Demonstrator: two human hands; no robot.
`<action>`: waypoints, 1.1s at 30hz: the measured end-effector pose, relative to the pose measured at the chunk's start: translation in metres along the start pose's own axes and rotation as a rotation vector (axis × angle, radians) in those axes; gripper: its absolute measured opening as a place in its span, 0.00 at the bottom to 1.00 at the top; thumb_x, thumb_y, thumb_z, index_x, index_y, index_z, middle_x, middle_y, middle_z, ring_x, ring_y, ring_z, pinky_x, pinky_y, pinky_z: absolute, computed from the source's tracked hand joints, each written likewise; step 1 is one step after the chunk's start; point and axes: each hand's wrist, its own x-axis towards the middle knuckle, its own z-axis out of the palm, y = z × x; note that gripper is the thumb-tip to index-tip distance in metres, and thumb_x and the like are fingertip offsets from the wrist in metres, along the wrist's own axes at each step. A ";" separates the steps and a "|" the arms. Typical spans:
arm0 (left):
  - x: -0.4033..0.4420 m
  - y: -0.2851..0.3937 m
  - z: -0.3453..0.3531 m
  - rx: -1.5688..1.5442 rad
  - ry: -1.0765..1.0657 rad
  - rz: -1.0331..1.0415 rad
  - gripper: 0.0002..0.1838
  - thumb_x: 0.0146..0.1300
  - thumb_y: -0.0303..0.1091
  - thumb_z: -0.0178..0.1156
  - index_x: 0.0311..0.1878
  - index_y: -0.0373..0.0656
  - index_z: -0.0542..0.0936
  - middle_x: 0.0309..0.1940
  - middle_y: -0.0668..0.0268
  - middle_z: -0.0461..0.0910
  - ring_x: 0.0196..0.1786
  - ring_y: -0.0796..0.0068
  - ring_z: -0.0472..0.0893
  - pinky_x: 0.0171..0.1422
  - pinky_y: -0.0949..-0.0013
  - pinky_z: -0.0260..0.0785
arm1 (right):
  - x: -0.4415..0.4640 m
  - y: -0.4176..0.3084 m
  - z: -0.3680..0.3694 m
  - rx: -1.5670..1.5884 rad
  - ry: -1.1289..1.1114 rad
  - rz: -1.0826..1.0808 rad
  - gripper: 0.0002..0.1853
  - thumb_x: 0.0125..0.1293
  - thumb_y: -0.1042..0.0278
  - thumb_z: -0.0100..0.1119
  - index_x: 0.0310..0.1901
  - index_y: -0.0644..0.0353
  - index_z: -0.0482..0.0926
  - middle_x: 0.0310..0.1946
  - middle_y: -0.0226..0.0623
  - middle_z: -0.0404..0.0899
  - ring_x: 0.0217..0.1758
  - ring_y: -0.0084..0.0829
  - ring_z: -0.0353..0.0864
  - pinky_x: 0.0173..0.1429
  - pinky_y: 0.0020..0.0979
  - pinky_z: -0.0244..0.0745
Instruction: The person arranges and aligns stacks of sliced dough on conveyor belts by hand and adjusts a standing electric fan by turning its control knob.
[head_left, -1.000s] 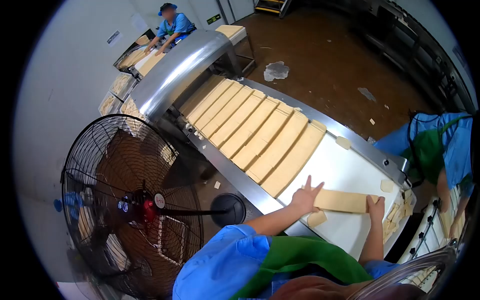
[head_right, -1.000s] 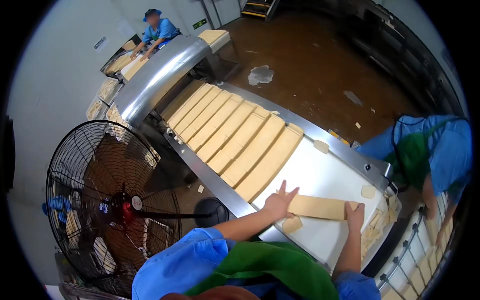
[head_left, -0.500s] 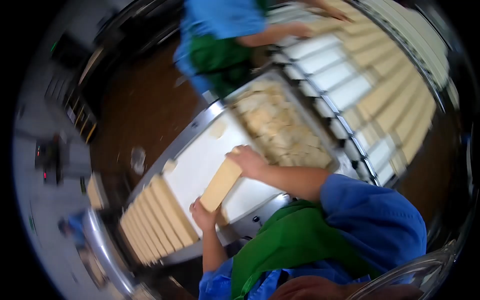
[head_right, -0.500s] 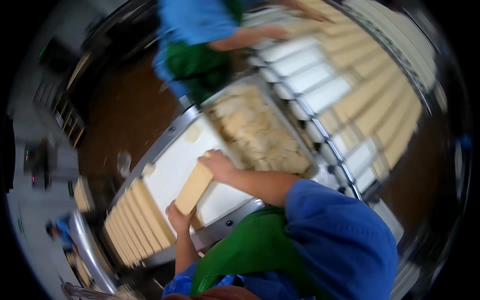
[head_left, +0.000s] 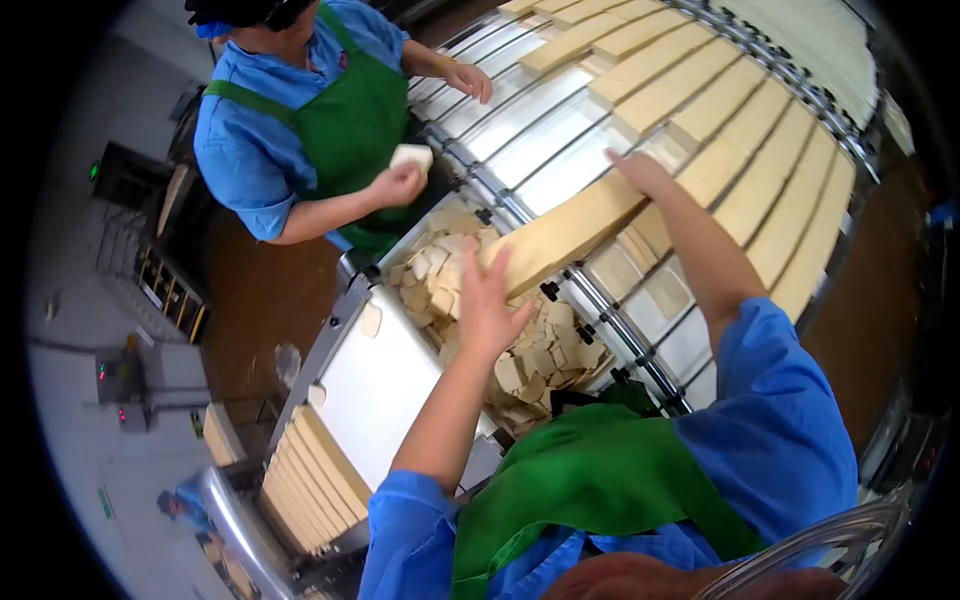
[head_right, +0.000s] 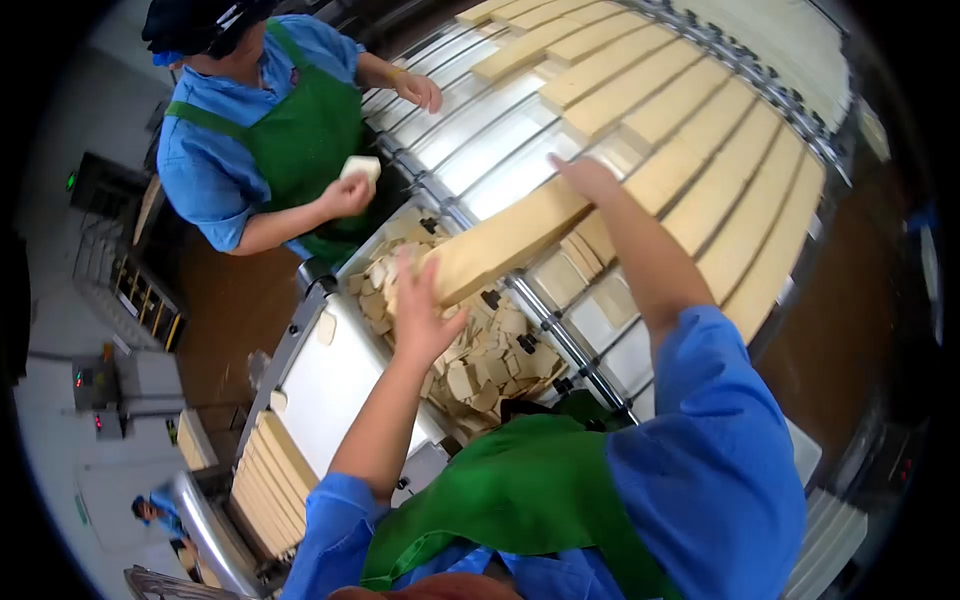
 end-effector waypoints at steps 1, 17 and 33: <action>0.014 0.008 0.009 -0.126 -0.018 -0.034 0.44 0.49 0.36 0.76 0.72 0.48 0.69 0.79 0.45 0.50 0.75 0.41 0.61 0.74 0.52 0.66 | 0.002 0.004 -0.005 0.017 0.176 0.053 0.53 0.65 0.21 0.44 0.68 0.72 0.69 0.66 0.62 0.71 0.72 0.55 0.69 0.75 0.45 0.62; 0.090 0.023 0.078 -0.546 -0.295 -0.054 0.37 0.50 0.17 0.58 0.69 0.47 0.72 0.70 0.52 0.67 0.69 0.56 0.73 0.69 0.65 0.70 | -0.072 -0.051 -0.017 -0.088 0.250 -0.502 0.43 0.65 0.34 0.57 0.74 0.56 0.65 0.72 0.58 0.64 0.77 0.56 0.60 0.78 0.48 0.56; -0.206 -0.091 -0.028 -0.482 0.105 -0.440 0.42 0.62 0.38 0.69 0.77 0.50 0.60 0.72 0.46 0.61 0.65 0.51 0.73 0.66 0.60 0.70 | -0.121 -0.078 0.110 -0.584 0.402 -0.477 0.45 0.64 0.55 0.66 0.79 0.48 0.55 0.78 0.52 0.53 0.79 0.57 0.55 0.76 0.60 0.56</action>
